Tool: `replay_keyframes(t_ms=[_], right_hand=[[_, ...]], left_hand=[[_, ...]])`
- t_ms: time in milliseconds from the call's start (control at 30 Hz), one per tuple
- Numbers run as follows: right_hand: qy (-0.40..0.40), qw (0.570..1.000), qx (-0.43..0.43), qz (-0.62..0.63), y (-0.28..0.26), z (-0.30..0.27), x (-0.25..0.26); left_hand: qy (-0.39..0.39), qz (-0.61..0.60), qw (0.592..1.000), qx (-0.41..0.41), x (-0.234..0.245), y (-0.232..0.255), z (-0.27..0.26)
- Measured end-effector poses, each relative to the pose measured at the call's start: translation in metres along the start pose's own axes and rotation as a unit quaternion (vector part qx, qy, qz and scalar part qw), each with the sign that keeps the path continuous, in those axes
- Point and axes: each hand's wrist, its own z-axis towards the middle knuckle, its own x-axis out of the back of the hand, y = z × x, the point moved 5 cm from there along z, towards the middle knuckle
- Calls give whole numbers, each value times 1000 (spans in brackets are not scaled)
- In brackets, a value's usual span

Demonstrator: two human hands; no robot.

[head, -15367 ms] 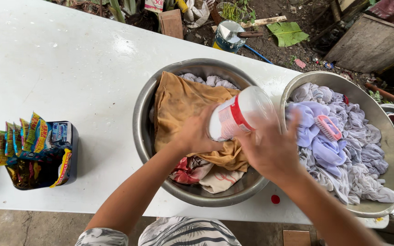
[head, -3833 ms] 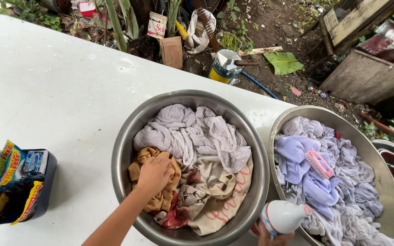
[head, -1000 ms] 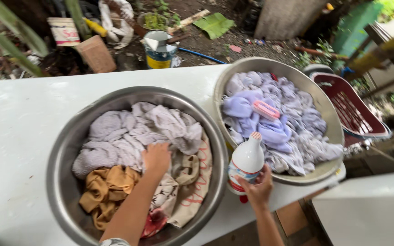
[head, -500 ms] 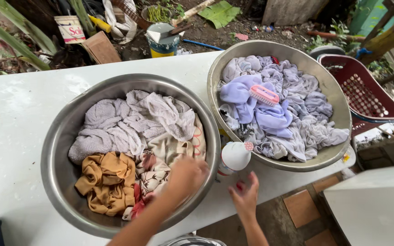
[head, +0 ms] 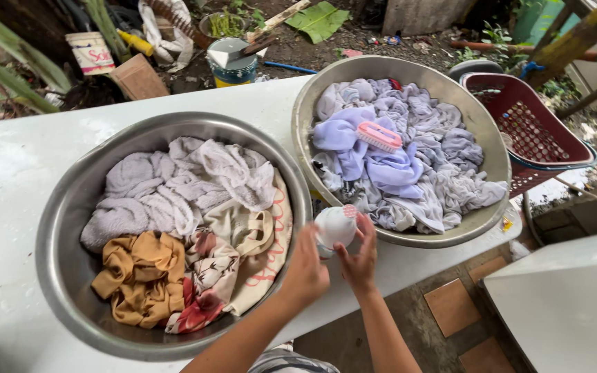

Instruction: The person pours liquid from a bottle onto fabrics in a basin, turns them over to pour more liquid, and rubs soap onto a towel by hand.

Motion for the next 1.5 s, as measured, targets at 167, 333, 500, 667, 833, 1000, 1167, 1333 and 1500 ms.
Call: replay_keyframes(t_ms=[167,333,500,667,833,1000,1167,1333,1500], right_hand=[[-7,990,-52,127,26,3,-16],[29,965,-163,203,33,-8,-7],[21,967,-190,170,8,-19,5],[19,966,-173,192,20,-20,3],[25,888,-283,361,49,-22,-4],[-63,872,-281,396,63,-13,-3],[-131,842,-328,407,86,-16,-9],[-160,762,-400,484,144,-42,-22],[-175,738,-443,478,207,-81,-38]], left_hand=[[7,-133,988,82,-28,-34,37],[23,-48,998,21,-36,-4,9],[71,-51,996,-11,-28,25,-7],[110,-11,994,-13,-33,8,-11],[183,5,982,-39,-47,-8,-9],[242,-32,968,62,-69,-28,-21],[273,-123,938,178,-97,-60,-35],[288,41,947,136,-101,-67,-45],[253,73,955,133,-108,-74,-52]])
